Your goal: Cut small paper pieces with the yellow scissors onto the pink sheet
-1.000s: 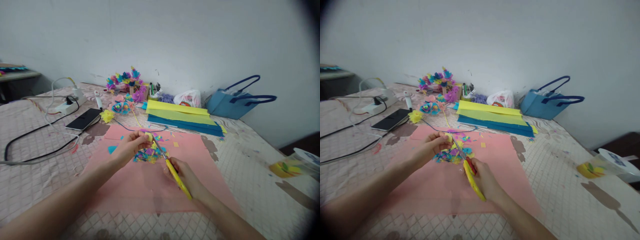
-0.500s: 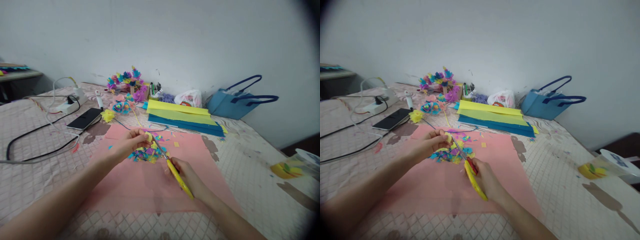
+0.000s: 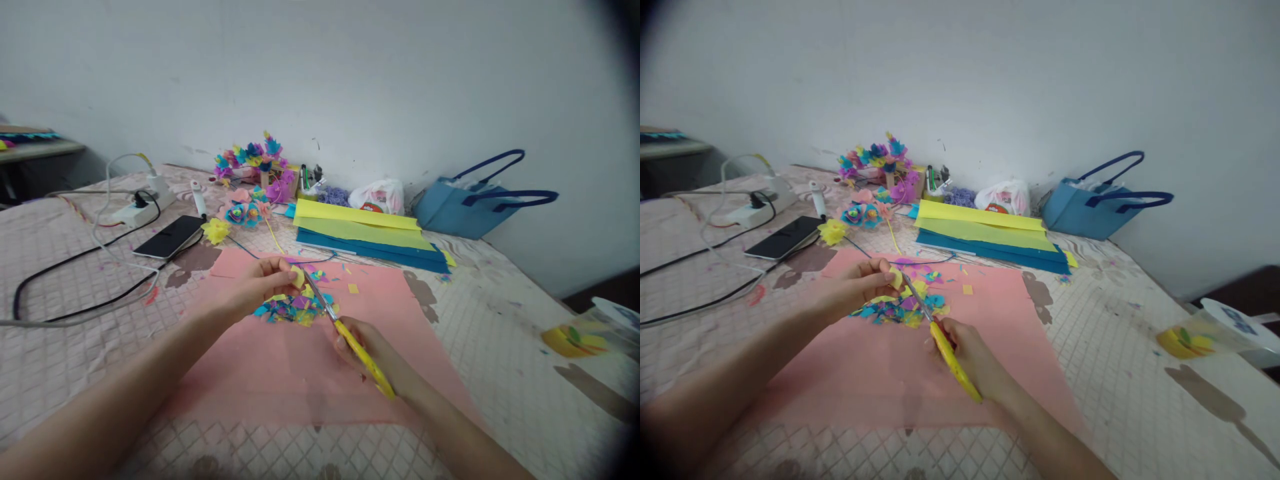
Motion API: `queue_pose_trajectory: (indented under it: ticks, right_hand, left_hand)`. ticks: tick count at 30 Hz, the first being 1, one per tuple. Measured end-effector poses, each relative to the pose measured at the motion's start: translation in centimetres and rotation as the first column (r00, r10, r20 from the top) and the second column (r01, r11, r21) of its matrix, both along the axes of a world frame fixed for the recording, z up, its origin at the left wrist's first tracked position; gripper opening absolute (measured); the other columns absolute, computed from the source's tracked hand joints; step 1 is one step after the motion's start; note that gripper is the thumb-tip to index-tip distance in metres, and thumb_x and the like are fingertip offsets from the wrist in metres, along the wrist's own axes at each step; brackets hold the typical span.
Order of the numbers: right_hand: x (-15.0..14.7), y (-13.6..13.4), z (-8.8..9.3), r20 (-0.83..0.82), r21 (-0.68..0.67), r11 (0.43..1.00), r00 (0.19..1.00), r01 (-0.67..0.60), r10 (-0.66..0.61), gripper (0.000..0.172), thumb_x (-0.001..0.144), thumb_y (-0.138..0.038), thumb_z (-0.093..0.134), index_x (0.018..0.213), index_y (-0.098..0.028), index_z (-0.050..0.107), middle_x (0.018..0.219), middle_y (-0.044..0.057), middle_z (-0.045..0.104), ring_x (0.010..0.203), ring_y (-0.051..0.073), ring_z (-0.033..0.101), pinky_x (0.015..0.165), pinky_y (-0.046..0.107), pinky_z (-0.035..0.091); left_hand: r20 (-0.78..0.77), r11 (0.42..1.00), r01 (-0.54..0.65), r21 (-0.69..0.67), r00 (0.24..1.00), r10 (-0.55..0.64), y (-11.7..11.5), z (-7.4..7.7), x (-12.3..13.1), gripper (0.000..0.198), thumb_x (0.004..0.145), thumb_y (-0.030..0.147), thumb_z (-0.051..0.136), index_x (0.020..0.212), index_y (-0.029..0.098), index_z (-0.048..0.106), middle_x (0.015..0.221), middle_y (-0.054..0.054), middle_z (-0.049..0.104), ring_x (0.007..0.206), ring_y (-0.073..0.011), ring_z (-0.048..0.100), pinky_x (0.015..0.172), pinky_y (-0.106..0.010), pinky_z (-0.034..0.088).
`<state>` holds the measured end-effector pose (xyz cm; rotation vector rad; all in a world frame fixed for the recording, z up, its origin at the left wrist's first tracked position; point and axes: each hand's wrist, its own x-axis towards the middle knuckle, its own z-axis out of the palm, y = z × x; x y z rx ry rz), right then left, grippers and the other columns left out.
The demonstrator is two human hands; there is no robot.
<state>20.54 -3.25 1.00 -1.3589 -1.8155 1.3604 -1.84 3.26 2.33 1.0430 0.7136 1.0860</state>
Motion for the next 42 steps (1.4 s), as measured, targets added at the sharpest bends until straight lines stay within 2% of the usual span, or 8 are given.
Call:
queue_pose_trajectory:
  ticks: [4,11,19,24,28,32,37,42]
  right_hand:
    - [0.1,0.1,-0.1,-0.012,-0.069,0.997,1.000,0.019,-0.020,0.019,0.078,-0.031,0.051,0.066,-0.021,0.039,0.054,-0.005,0.039,0.045,0.007,0.030,0.038,0.017,0.026]
    - [-0.1,0.0,0.7,0.007,-0.083,0.996,1.000,0.029,-0.029,0.015,0.075,-0.026,0.049,0.065,-0.021,0.039,0.055,-0.005,0.038,0.044,0.007,0.028,0.038,0.018,0.026]
    - [-0.1,-0.1,0.9,-0.042,-0.100,0.994,0.998,0.034,-0.039,0.013,0.072,-0.029,0.047,0.064,-0.021,0.040,0.056,-0.003,0.042,0.047,0.008,0.034,0.039,0.018,0.028]
    - [-0.1,0.0,0.8,-0.030,-0.130,0.990,0.998,0.046,-0.050,0.019,0.073,-0.035,0.050,0.065,-0.020,0.042,0.056,-0.003,0.043,0.047,0.008,0.036,0.040,0.018,0.030]
    - [-0.2,0.1,0.3,-0.029,-0.065,0.998,0.999,0.016,-0.018,0.027,0.076,-0.042,0.051,0.067,-0.020,0.039,0.058,-0.004,0.041,0.048,0.008,0.034,0.042,0.019,0.029]
    - [-0.6,0.0,0.6,-0.048,0.054,0.998,0.998,-0.031,0.033,0.036,0.078,-0.052,0.048,0.067,-0.020,0.038,0.062,-0.003,0.041,0.053,0.009,0.036,0.045,0.020,0.030]
    - [-0.8,-0.1,0.7,0.042,0.087,0.996,0.999,-0.011,0.007,0.047,0.078,-0.066,0.043,0.067,-0.021,0.037,0.061,-0.004,0.037,0.048,0.008,0.034,0.040,0.020,0.030]
    - [-0.6,0.1,0.0,0.081,0.130,0.991,0.996,0.014,-0.025,0.046,0.078,-0.066,0.044,0.069,-0.021,0.038,0.061,-0.003,0.037,0.047,0.008,0.034,0.038,0.019,0.027]
  left_hand:
    - [-0.004,1.000,0.017,0.023,1.000,-0.017,0.0,0.3,-0.1,0.023,0.063,0.024,0.079,0.061,0.014,0.059,0.066,-0.004,0.068,0.064,-0.0144,0.066,0.063,-0.024,0.055]
    - [-0.013,0.998,0.036,0.045,0.999,-0.035,0.0,0.5,-0.2,0.022,0.064,0.023,0.079,0.061,0.013,0.059,0.065,-0.004,0.066,0.065,-0.0144,0.066,0.063,-0.025,0.055]
    - [-0.040,0.997,0.041,0.061,0.998,-0.039,0.0,0.5,-0.3,0.024,0.065,0.024,0.079,0.062,0.013,0.058,0.067,-0.005,0.068,0.064,-0.0132,0.065,0.062,-0.024,0.054]
    - [-0.037,0.997,0.064,0.053,0.997,-0.062,0.1,0.6,-0.4,0.025,0.066,0.024,0.078,0.063,0.012,0.057,0.067,-0.003,0.068,0.066,-0.0132,0.065,0.065,-0.024,0.055]
    - [-0.001,0.997,0.064,0.036,0.998,-0.064,0.1,0.4,-0.2,0.026,0.066,0.025,0.079,0.065,0.013,0.056,0.071,-0.004,0.069,0.071,-0.0144,0.066,0.066,-0.024,0.055]
    - [0.076,1.000,-0.015,-0.028,0.997,0.017,-0.4,-0.1,0.6,0.026,0.066,0.027,0.079,0.068,0.013,0.056,0.074,-0.002,0.068,0.071,-0.0133,0.066,0.069,-0.024,0.055]
    - [0.105,0.995,-0.062,-0.074,0.992,0.069,-0.8,-0.9,1.1,0.023,0.068,0.025,0.078,0.072,0.015,0.058,0.063,0.003,0.061,0.056,-0.0069,0.058,0.055,-0.017,0.049]
    - [0.096,0.994,-0.066,-0.089,0.993,0.074,-1.0,-0.7,1.3,0.025,0.065,0.024,0.080,0.073,0.014,0.059,0.062,0.002,0.063,0.058,-0.0079,0.060,0.056,-0.018,0.049]
